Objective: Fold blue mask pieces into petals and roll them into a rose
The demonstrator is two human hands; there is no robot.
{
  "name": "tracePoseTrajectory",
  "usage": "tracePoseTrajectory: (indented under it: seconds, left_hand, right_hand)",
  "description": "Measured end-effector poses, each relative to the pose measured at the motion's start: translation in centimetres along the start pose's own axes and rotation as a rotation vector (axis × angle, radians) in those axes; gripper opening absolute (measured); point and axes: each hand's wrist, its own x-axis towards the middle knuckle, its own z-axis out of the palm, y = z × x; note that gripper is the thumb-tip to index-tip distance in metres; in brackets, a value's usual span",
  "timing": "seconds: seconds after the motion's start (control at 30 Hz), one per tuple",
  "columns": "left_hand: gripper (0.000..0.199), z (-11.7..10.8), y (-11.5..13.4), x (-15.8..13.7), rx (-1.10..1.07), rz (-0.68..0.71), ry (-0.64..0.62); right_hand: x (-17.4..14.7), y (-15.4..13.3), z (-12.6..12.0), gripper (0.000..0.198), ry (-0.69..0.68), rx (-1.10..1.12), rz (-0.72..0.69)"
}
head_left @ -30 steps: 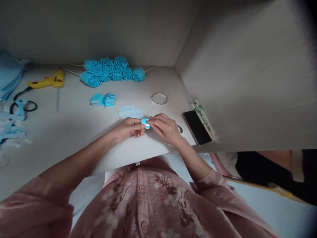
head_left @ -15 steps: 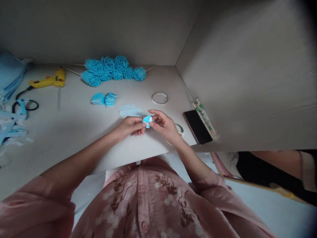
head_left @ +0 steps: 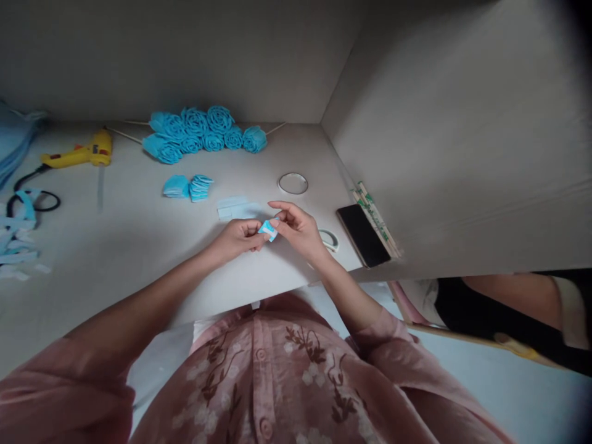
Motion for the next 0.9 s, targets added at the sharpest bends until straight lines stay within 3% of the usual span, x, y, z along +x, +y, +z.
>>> tracePoseTrajectory:
  seconds: [0.3,0.5,0.9]
  left_hand:
    - [0.031,-0.4,-0.3,0.2,-0.132,-0.016,0.086]
    - [0.034,-0.3,-0.4,0.3,-0.159,0.006,0.098]
    - [0.028,-0.4,-0.4,0.3,-0.179,0.026,0.141]
  right_hand:
    - [0.9,-0.3,-0.2,0.039,0.133,0.13,0.1]
    - [1.1,0.2,0.0,0.048,0.022,0.12,0.07]
    - [1.8,0.4,0.0,0.037,0.077,0.098,0.057]
